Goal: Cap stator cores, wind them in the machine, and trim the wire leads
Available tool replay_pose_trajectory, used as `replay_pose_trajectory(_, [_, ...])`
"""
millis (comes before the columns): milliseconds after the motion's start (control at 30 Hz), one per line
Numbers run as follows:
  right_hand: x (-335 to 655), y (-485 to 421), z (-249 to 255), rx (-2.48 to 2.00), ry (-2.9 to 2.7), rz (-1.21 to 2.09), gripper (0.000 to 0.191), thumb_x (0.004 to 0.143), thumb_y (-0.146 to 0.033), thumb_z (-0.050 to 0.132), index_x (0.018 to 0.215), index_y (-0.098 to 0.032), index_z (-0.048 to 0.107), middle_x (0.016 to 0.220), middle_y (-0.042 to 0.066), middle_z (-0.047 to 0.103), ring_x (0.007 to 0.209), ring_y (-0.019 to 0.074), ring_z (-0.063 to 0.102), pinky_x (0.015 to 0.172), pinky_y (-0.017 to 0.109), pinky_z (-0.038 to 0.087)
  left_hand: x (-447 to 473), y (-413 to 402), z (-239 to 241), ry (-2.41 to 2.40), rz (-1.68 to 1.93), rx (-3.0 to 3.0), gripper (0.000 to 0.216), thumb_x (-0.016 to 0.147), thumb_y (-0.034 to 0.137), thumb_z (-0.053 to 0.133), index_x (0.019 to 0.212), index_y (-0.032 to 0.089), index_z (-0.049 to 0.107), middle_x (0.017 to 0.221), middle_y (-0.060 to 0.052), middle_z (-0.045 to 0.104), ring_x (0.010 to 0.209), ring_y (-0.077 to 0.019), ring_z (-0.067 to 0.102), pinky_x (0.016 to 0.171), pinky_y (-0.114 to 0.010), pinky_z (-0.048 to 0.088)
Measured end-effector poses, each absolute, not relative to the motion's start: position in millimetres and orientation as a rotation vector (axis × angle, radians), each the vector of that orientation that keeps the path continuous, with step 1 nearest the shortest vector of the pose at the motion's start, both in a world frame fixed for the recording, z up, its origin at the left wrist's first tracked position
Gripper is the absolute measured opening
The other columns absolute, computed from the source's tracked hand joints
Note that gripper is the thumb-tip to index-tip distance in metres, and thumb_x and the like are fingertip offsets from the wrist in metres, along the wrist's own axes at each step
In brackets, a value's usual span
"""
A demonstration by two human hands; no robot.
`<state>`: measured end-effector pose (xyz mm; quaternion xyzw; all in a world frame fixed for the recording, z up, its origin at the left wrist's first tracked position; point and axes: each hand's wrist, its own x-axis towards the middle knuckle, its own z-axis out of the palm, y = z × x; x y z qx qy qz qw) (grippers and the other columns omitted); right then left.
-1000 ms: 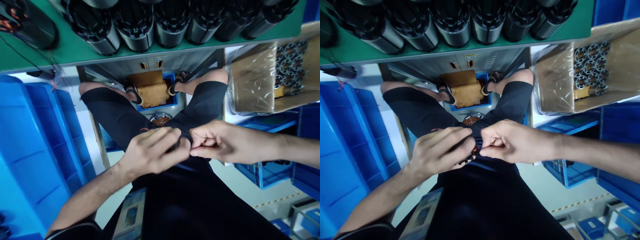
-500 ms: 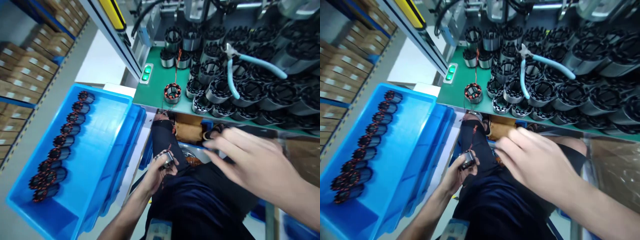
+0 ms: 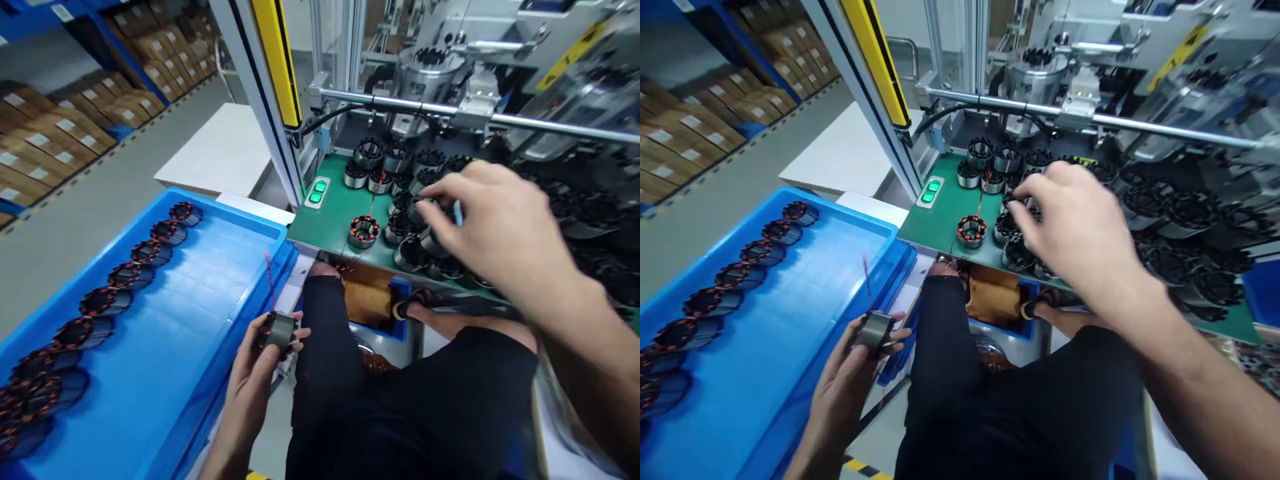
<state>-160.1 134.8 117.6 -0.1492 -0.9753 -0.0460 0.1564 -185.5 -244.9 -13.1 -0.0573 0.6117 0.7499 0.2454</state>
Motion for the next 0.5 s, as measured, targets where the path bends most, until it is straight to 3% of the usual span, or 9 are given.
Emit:
replay_pose_trajectory(100, [-144.4, 180.4, 133.7, -0.719, -2.816, -0.263, 0.034, 0.113, -0.032, 0.066, 0.128, -0.012, 0.089, 0.116, 0.023, 0.082, 0.113, 0.04, 0.076, 0.091, 0.047, 0.057, -188.3, -237.0, -13.8, 1.326, 2.028, -0.394, 0.068, 0.093, 0.075, 0.089, 0.138, 0.023, 0.085, 0.155, -0.02, 0.082, 0.139, -0.0456, 0.082, 0.111, -0.054, 0.072])
replay_pose_trajectory(167, [-142.7, 201.7, 131.0, -0.789, -2.889, -0.308, 0.031, 0.108, -0.028, 0.071, 0.125, -0.012, 0.091, 0.117, 0.023, 0.085, 0.107, 0.0377, 0.077, 0.09, 0.046, 0.056, -184.5, -225.7, -17.9, 1.233, 1.987, -0.496, 0.069, 0.095, 0.08, 0.085, 0.139, 0.027, 0.086, 0.162, -0.016, 0.079, 0.158, -0.0456, 0.069, 0.126, -0.059, 0.064])
replay_pose_trajectory(300, [-148.1, 219.7, 111.9, -0.799, -2.944, -0.304, 0.026, 0.107, -0.026, 0.069, 0.115, -0.017, 0.092, 0.109, 0.018, 0.086, 0.095, 0.0331, 0.077, 0.084, 0.042, 0.056, -170.7, -203.9, -28.9, 1.358, 1.918, -0.45, 0.074, 0.078, 0.065, 0.106, 0.139, 0.028, 0.086, 0.154, -0.011, 0.084, 0.165, -0.0451, 0.061, 0.14, -0.056, 0.05])
replay_pose_trajectory(400, [-149.9, 219.7, 107.3, -0.722, -2.935, -0.27, 0.026, 0.11, -0.023, 0.064, 0.114, -0.018, 0.089, 0.11, 0.016, 0.085, 0.095, 0.0313, 0.076, 0.086, 0.041, 0.057, -163.8, -197.4, -29.1, 1.464, 1.848, -0.37, 0.078, 0.074, 0.063, 0.109, 0.138, 0.025, 0.086, 0.144, -0.012, 0.086, 0.15, -0.042, 0.071, 0.123, -0.044, 0.06])
replay_pose_trajectory(500, [-140.4, 212.0, 115.7, -0.626, -2.876, -0.251, 0.028, 0.114, -0.025, 0.057, 0.12, -0.015, 0.082, 0.121, 0.02, 0.082, 0.111, 0.0352, 0.075, 0.099, 0.046, 0.06, -162.3, -196.9, -20.2, 1.379, 1.826, -0.184, 0.081, 0.081, 0.065, 0.104, 0.148, 0.024, 0.084, 0.123, -0.012, 0.084, 0.105, -0.0293, 0.076, 0.083, -0.031, 0.061])
